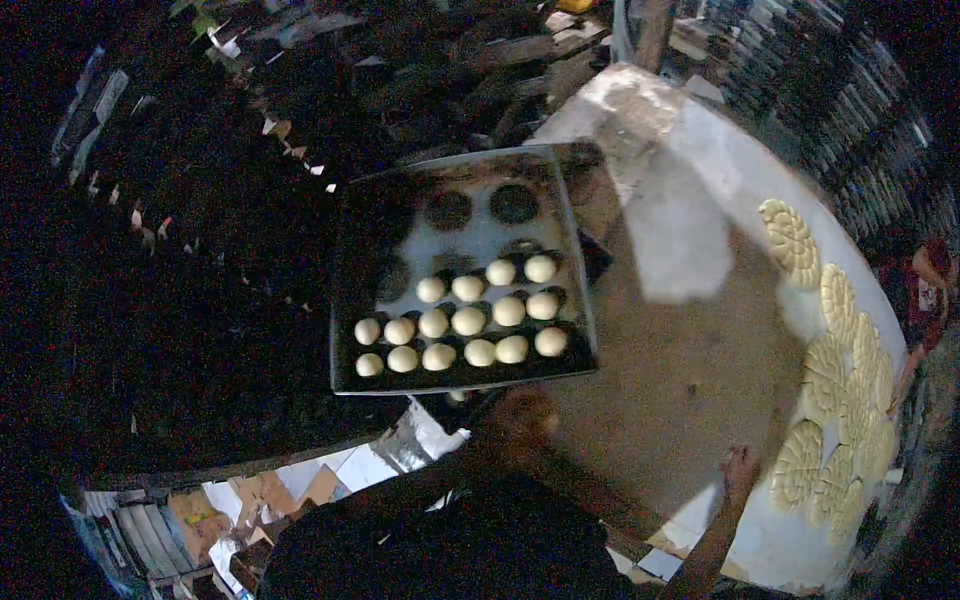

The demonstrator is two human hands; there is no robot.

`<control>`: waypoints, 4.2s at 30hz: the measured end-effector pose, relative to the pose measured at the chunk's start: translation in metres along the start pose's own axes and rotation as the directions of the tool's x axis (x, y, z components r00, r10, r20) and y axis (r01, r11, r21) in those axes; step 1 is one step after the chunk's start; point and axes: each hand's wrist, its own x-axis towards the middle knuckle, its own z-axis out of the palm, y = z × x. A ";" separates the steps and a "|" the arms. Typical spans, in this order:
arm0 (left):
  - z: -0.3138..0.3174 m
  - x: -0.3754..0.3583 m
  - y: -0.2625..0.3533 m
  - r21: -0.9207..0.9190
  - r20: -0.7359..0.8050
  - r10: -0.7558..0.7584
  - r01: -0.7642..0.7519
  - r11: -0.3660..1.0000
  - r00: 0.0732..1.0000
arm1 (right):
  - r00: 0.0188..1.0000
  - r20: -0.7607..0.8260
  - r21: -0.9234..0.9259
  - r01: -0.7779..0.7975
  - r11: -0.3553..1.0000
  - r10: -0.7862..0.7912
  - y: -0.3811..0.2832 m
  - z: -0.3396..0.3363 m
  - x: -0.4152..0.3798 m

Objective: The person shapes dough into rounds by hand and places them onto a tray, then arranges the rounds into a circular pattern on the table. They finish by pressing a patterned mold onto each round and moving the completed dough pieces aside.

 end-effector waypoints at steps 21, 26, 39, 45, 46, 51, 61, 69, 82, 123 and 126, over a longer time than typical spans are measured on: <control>-0.193 0.038 0.154 0.997 -0.063 0.463 0.079 -0.017 0.884 | 0.261 0.166 0.191 0.938 0.290 -0.951 -0.351 0.264 -0.141; -0.023 0.172 0.233 0.770 0.537 0.437 -0.631 0.094 0.722 | 0.555 -0.136 -0.219 0.791 0.572 -0.820 -0.183 0.147 -0.024; 0.343 0.618 0.087 0.665 0.003 0.439 -0.330 0.670 0.898 | 0.694 -0.479 -0.362 0.402 0.841 -0.538 0.100 -0.042 -0.012; 0.410 0.731 0.118 0.829 -0.481 0.413 0.248 0.501 0.773 | 0.733 -0.497 -0.096 0.485 0.869 -0.464 0.101 -0.039 -0.003; 0.410 0.735 0.115 0.819 -0.497 0.428 0.245 0.518 0.755 | 0.692 -0.535 -0.124 0.503 0.855 -0.484 0.099 -0.038 -0.001; 0.349 0.743 0.114 0.441 -0.111 0.072 -0.016 0.897 0.991 | 0.796 -0.406 -0.055 0.469 0.882 -0.448 0.089 -0.048 0.008; 0.338 0.657 0.109 0.924 0.318 0.201 -0.256 -0.284 0.926 | 0.758 -0.471 -0.198 0.408 0.891 -0.452 0.079 -0.047 0.003; 0.291 0.414 0.048 0.674 -0.503 0.425 0.033 0.738 0.753 | 0.733 -0.516 -0.230 0.380 0.896 -0.443 0.084 -0.036 0.009; 0.182 0.092 -0.054 0.031 0.224 0.265 -0.279 0.960 0.938 | 0.930 -0.043 0.313 0.359 0.879 -0.365 -0.011 0.162 -0.128; 0.153 0.087 -0.030 0.213 -0.092 0.514 -0.487 0.847 0.853 | 0.766 0.234 -0.047 0.625 0.779 -0.599 0.055 -0.034 -0.071; 0.163 0.058 -0.040 0.873 0.463 0.373 -0.487 -0.034 0.804 | 0.539 0.570 -0.333 0.842 0.425 -0.620 0.111 -0.051 -0.076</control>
